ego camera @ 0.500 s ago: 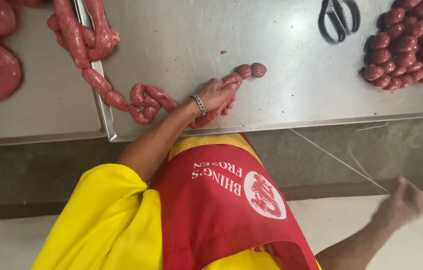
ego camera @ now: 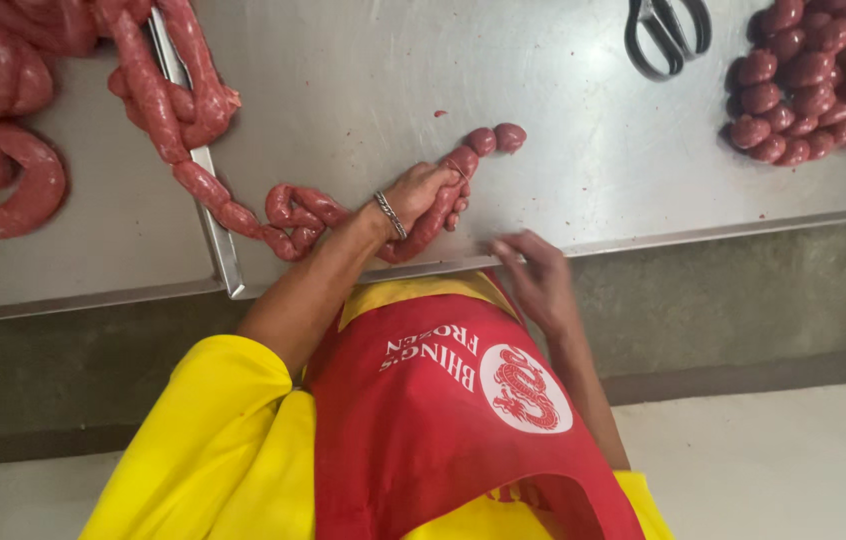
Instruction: The person portions a long strand of sausage casing by twisting it into small, uniform segments, then cuts the finished links using scissors.
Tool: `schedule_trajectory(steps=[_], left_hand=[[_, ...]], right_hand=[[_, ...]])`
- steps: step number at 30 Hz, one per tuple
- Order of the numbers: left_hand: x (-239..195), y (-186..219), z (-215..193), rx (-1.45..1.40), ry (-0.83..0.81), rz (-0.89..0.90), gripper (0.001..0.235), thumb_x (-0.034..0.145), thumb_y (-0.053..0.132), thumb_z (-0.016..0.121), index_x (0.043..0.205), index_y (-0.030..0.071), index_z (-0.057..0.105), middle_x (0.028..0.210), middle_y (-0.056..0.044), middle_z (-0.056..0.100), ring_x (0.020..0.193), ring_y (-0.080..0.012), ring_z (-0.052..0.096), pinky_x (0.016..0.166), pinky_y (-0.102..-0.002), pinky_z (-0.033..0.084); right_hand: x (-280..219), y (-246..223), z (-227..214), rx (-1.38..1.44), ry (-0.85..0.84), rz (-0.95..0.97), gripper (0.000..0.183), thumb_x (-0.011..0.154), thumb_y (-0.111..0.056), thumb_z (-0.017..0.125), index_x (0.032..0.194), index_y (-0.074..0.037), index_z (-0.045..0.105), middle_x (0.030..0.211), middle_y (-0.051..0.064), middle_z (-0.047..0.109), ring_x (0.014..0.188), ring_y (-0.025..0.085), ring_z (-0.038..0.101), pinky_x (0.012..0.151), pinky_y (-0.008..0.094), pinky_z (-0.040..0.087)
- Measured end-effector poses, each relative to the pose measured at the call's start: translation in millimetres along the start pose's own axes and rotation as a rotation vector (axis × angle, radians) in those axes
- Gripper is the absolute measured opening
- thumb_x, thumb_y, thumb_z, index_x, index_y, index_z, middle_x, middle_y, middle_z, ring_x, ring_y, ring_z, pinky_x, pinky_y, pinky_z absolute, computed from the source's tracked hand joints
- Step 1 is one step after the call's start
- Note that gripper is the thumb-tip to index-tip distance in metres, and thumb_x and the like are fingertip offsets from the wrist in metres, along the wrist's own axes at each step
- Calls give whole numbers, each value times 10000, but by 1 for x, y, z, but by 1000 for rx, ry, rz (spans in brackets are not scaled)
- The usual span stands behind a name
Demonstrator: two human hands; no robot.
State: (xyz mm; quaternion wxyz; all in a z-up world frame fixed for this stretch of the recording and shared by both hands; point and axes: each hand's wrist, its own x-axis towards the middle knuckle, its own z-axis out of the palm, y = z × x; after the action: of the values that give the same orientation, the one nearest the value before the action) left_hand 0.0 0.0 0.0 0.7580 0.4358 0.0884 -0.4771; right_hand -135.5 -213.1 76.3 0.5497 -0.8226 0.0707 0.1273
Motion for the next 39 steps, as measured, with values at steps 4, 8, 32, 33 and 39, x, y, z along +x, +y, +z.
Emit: schedule_trajectory(steps=[4, 8, 32, 33, 39], left_hand=[[-4, -12, 5, -60, -27, 15, 294, 1025, 244, 489, 934, -22, 575, 817, -110, 620, 664, -217, 620, 611, -367, 551], [-3, -5, 12, -132, -55, -98, 252, 963, 232, 470, 920, 2, 565, 772, -118, 603, 633, -239, 602, 631, -376, 549], [-30, 7, 0, 496, 26, 199, 327, 1044, 264, 652, 1202, -22, 634, 860, -73, 647, 701, -133, 621, 599, -281, 538], [-27, 4, -4, 451, 20, 168, 333, 1051, 278, 644, 1190, -24, 632, 851, -50, 634, 675, -122, 590, 573, -279, 514], [-14, 14, -15, 418, 93, 89, 323, 1015, 364, 542, 1226, 136, 631, 732, -36, 614, 539, -128, 566, 447, -299, 480]], right_hand=[[-75, 37, -93, 1266, 402, -212, 120, 1093, -149, 590, 1087, -79, 688, 1396, 138, 614, 1356, 233, 613, 855, 357, 610], [-116, 82, -149, 1226, 357, -216, 301, 1153, -230, 544, 1070, 27, 678, 1037, 177, 673, 892, 246, 661, 739, 338, 570], [87, 48, -134, -724, 240, 213, 635, 810, -51, 731, 1421, -179, 613, 1364, 286, 540, 1114, 450, 640, 930, 478, 539], [128, 28, -97, -872, 120, 328, 827, 681, -76, 810, 1435, -215, 501, 1456, 338, 400, 1082, 456, 625, 853, 490, 550], [71, -89, 42, -611, -435, -188, 819, 764, -90, 771, 1497, -226, 431, 1553, 190, 351, 895, 345, 696, 796, 468, 577]])
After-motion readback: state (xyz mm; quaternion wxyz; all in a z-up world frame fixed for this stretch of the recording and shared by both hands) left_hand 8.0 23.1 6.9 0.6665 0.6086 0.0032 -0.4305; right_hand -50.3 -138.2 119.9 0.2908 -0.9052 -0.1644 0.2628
